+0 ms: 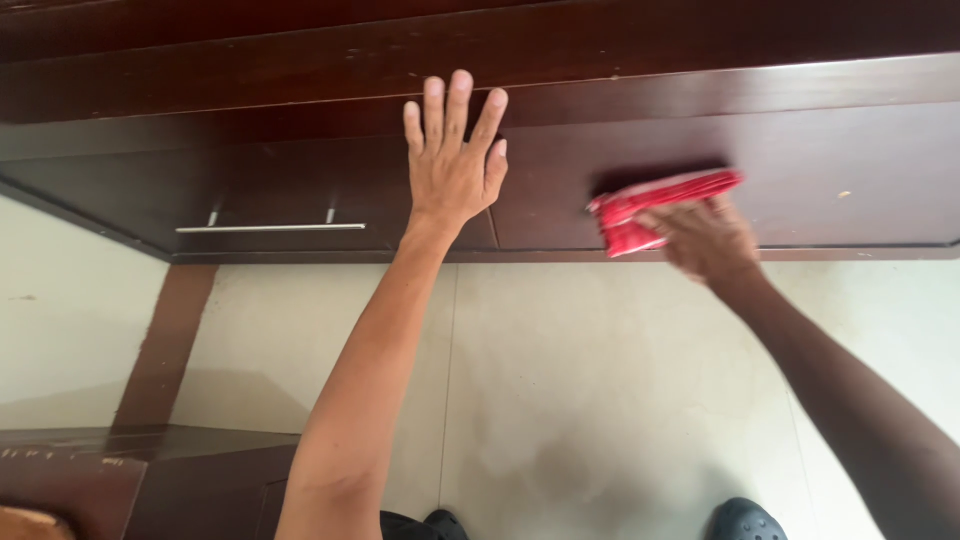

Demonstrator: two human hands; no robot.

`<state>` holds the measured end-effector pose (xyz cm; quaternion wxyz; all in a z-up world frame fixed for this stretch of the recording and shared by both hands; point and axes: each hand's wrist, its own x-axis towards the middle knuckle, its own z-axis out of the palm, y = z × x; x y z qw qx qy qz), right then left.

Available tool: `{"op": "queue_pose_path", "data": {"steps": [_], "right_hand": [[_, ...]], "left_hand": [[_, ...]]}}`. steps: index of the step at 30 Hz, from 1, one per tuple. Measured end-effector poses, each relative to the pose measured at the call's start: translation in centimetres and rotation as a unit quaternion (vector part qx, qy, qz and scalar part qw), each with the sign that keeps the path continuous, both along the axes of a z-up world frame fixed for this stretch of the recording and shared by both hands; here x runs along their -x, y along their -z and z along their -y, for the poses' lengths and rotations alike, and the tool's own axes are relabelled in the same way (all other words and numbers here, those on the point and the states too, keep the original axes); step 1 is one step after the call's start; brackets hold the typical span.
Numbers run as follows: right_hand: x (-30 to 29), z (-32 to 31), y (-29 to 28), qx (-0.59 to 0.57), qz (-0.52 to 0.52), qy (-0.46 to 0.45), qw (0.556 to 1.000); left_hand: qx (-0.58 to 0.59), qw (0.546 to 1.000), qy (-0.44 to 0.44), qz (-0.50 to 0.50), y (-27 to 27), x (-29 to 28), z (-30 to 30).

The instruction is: The person cleans a wooden cabinet and a bedside table using a red and white checkered cloth. They wipe the top and front surfaces of the cabinet, then move to the bedside table, wiping the surface and the sides while handling a water pitcher and a tissue box.

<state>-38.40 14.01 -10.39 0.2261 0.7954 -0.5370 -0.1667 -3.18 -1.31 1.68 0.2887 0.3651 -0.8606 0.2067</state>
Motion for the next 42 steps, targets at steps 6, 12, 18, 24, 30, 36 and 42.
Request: {"op": "queue_pose_path", "data": {"steps": [6,12,18,24,30,36,42], "right_hand": [[1.5,-0.3,-5.1,0.001,0.055,0.183,0.982],[-5.2,3.8,-8.1,0.001,0.160,0.022,0.987],[-1.6,0.0,0.5,-0.002,0.006,-0.048,0.999],[3.9,-0.5,-3.1,0.036,0.014,0.050,0.998],[2.1,0.2,-5.6,0.226,0.169,0.008,0.959],[0.3,1.5,-5.7,0.233,0.189,-0.090,0.950],[-2.6,4.4,-7.0,0.268,0.238,-0.112,0.927]], "left_hand": [[0.033,0.999,-0.016,-0.023,1.3,2.0,0.2],[0.018,0.999,-0.025,-0.008,0.9,2.0,-0.3],[-0.016,0.999,-0.031,-0.017,-0.2,2.9,-1.7],[-0.057,0.993,0.034,0.096,-0.1,7.2,-4.1],[-0.004,0.996,0.022,0.092,1.5,8.8,-4.1],[0.038,0.991,0.008,0.130,0.1,8.4,-4.8],[-0.062,0.990,-0.046,0.121,-4.5,7.5,-5.3]]}}
